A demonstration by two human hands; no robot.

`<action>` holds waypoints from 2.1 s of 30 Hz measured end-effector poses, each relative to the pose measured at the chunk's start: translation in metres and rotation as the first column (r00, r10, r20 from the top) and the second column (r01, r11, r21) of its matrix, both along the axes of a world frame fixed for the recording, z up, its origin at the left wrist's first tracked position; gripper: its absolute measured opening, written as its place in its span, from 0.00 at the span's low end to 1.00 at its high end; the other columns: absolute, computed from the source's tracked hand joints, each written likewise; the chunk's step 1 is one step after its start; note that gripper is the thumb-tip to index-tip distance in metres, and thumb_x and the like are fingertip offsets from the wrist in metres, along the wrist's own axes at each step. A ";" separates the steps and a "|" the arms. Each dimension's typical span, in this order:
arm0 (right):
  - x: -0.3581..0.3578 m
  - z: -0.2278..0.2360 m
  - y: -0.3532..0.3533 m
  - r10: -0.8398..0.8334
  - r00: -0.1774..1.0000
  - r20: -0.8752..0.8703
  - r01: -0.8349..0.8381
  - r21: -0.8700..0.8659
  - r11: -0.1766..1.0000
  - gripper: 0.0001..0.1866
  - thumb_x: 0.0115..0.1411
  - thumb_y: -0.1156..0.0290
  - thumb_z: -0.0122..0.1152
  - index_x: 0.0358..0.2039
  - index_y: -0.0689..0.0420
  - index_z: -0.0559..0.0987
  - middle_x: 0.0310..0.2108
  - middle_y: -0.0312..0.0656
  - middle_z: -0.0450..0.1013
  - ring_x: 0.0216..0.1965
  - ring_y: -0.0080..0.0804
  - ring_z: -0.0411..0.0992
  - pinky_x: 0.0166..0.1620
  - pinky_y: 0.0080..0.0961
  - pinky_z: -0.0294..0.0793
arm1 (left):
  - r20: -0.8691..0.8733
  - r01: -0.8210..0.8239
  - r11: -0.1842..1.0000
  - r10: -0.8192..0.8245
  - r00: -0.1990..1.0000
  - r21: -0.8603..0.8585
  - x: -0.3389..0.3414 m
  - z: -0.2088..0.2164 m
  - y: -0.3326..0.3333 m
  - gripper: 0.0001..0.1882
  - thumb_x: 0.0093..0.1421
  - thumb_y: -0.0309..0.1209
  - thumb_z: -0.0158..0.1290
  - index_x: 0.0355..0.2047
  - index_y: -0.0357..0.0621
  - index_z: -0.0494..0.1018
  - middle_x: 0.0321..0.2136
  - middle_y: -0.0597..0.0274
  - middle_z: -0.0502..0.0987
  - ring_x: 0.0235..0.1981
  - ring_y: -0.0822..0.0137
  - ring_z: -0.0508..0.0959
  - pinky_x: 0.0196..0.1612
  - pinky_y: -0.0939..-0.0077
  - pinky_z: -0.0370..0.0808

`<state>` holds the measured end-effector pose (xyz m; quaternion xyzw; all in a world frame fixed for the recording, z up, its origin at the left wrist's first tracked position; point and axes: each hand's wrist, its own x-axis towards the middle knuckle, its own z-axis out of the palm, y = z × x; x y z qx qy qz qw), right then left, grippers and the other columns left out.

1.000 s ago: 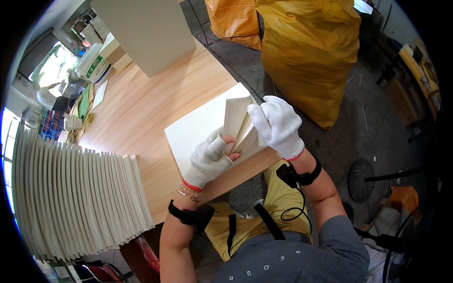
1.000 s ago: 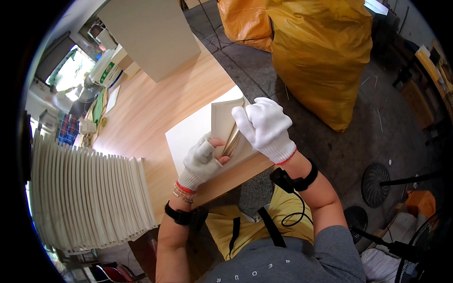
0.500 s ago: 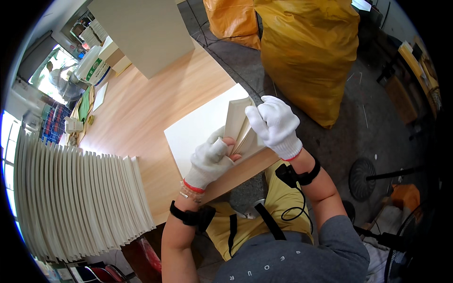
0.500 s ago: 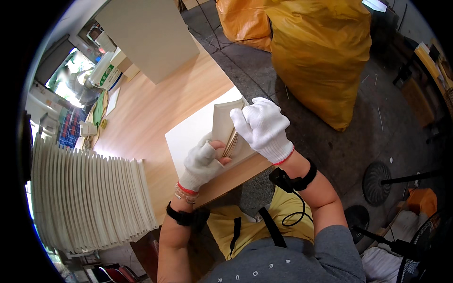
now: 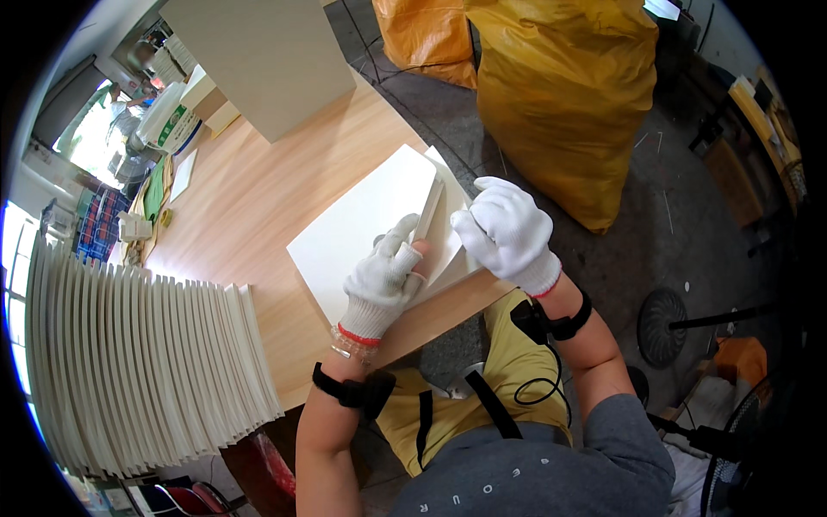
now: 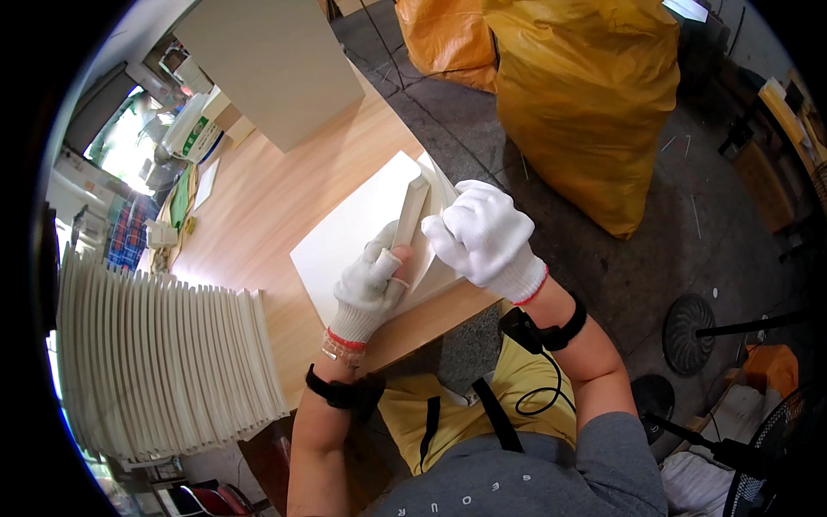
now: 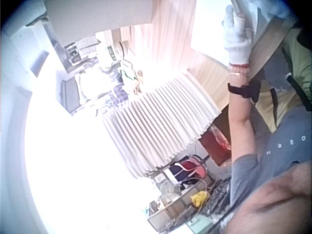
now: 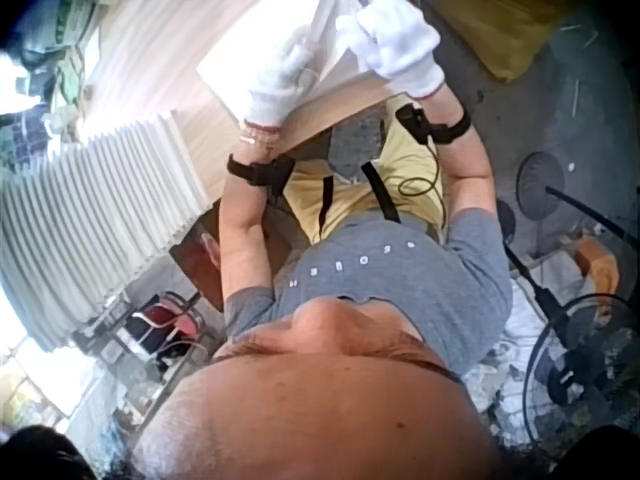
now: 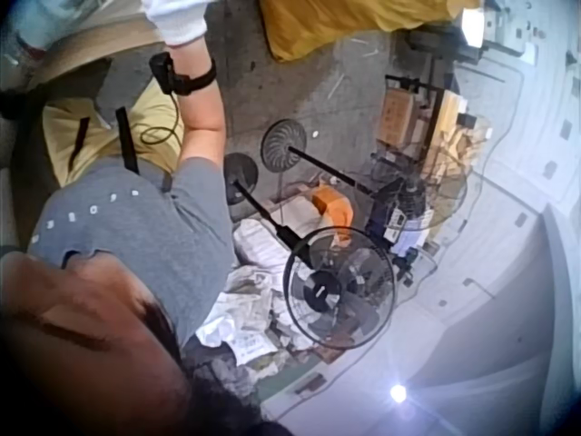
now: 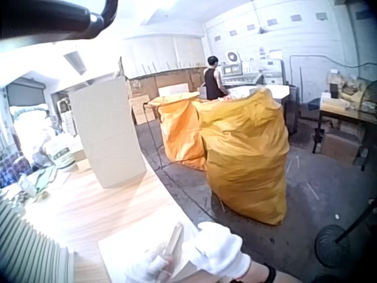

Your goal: The person folds white cardboard sheets into boxes by hand, aligning edges and pressing creases before stacking them onto a large pile on a workbench.

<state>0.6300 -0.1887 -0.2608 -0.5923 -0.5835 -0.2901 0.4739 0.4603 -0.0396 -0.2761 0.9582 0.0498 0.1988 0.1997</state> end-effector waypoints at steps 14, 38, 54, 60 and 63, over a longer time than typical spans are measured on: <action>0.005 -0.013 -0.002 -0.069 0.987 0.143 0.062 0.052 0.997 0.04 0.53 0.79 0.66 0.31 0.59 0.83 0.22 0.38 0.68 0.25 0.40 0.71 0.33 0.35 0.76 | -0.029 -0.009 0.996 0.006 1.000 -0.088 0.002 0.002 0.003 0.20 0.46 0.37 0.72 0.35 0.40 0.77 0.59 0.49 0.73 0.47 0.51 0.81 0.41 0.66 0.82; 0.000 -0.014 0.001 -0.009 0.973 -0.232 -0.003 -0.053 0.999 0.12 0.54 0.73 0.68 0.17 0.57 0.76 0.13 0.41 0.62 0.18 0.42 0.65 0.23 0.36 0.64 | 0.062 0.040 0.996 -0.035 0.997 -0.086 0.006 0.000 -0.001 0.23 0.49 0.30 0.67 0.48 0.56 0.80 0.63 0.49 0.70 0.44 0.54 0.83 0.42 0.67 0.82; 0.000 -0.016 0.003 -0.039 0.918 -0.394 0.002 -0.094 0.996 0.20 0.57 0.71 0.67 0.13 0.59 0.69 0.14 0.46 0.63 0.18 0.44 0.66 0.23 0.37 0.63 | 0.093 0.031 0.996 -0.023 0.995 -0.081 0.007 -0.006 -0.002 0.15 0.49 0.32 0.70 0.37 0.48 0.81 0.59 0.47 0.73 0.35 0.55 0.85 0.36 0.68 0.83; 0.000 -0.012 -0.004 -0.023 0.909 -0.417 -0.040 -0.140 0.989 0.18 0.58 0.67 0.67 0.16 0.60 0.73 0.15 0.45 0.66 0.20 0.43 0.69 0.24 0.36 0.65 | 0.082 0.055 0.997 -0.050 0.995 -0.057 0.007 -0.003 -0.001 0.19 0.52 0.27 0.65 0.45 0.52 0.81 0.60 0.48 0.72 0.41 0.53 0.84 0.38 0.67 0.83; 0.002 -0.006 -0.020 -0.143 0.869 -0.474 0.005 -0.280 0.960 0.18 0.60 0.62 0.66 0.18 0.59 0.75 0.17 0.44 0.68 0.22 0.42 0.71 0.25 0.35 0.68 | 0.104 0.045 0.998 -0.040 0.994 -0.044 0.005 -0.004 -0.003 0.25 0.53 0.22 0.59 0.52 0.56 0.78 0.60 0.49 0.73 0.44 0.52 0.83 0.39 0.68 0.82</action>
